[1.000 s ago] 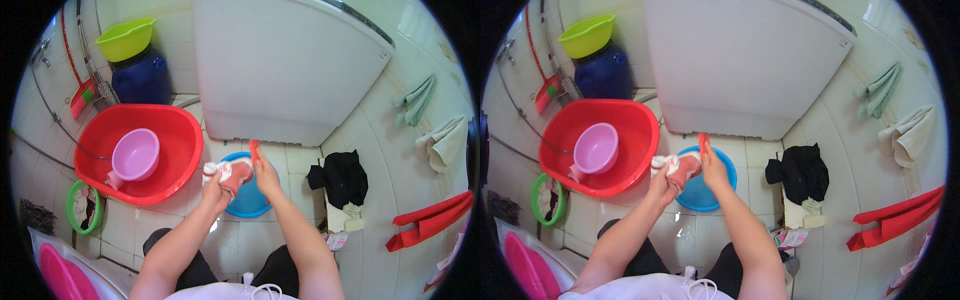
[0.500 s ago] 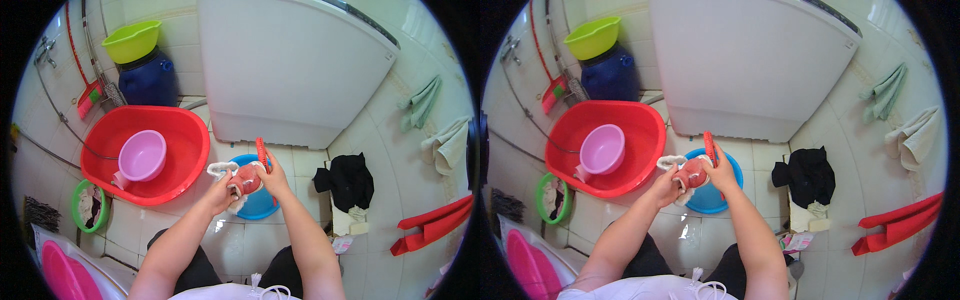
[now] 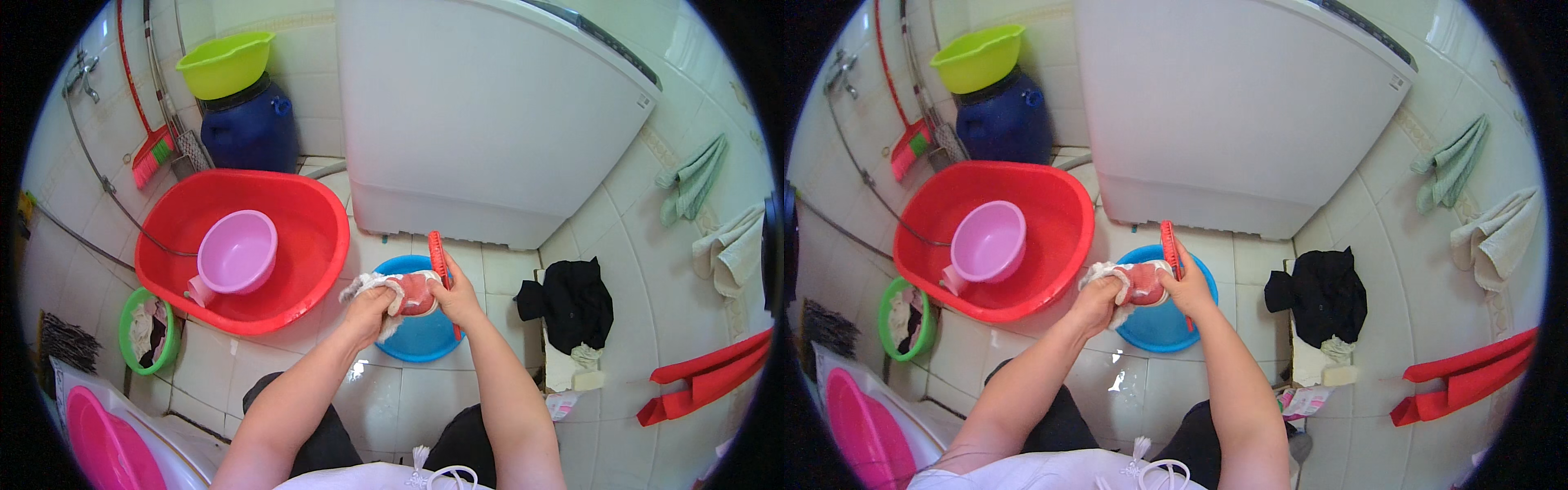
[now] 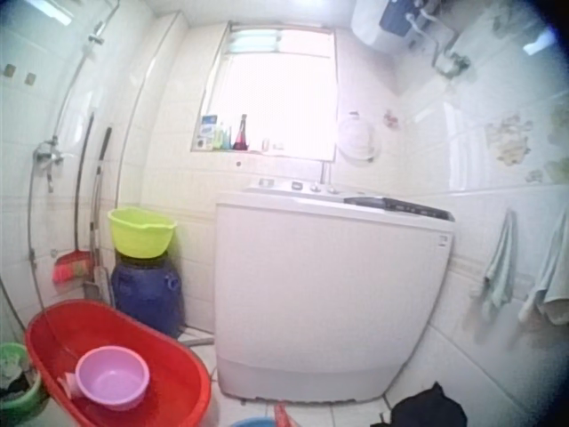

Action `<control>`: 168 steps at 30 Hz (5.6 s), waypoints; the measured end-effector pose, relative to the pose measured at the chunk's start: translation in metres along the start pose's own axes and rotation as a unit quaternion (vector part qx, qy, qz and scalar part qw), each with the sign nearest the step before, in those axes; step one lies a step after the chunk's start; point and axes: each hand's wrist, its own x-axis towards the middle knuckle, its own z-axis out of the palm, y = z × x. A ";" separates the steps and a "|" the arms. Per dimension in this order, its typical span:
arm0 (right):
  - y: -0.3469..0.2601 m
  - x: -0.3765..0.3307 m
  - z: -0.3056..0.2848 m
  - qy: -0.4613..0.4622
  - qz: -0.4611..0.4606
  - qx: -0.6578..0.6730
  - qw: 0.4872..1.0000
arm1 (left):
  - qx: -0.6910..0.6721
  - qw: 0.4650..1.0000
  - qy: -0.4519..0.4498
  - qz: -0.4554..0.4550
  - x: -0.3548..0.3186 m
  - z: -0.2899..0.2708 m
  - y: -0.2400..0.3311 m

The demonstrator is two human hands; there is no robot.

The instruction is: The person sits on the floor and hand-washes a pair of shoes using a red brush and water from a blue basin. They scrub the white sneaker repeatedly, rinse it, then switch to a gray slipper and continue scrubbing and rinsing.

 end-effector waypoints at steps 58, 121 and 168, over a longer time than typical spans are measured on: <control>-0.016 -0.027 0.070 -0.102 0.049 -0.409 0.905 | -0.364 0.906 0.217 0.006 0.024 0.006 -0.038; 0.002 -0.031 0.048 -0.059 -0.035 -0.356 0.932 | 0.115 0.951 0.247 0.148 0.024 -0.008 -0.058; -0.017 -0.025 0.016 0.103 0.004 -0.058 0.993 | 0.002 0.975 0.206 0.085 0.002 0.007 -0.005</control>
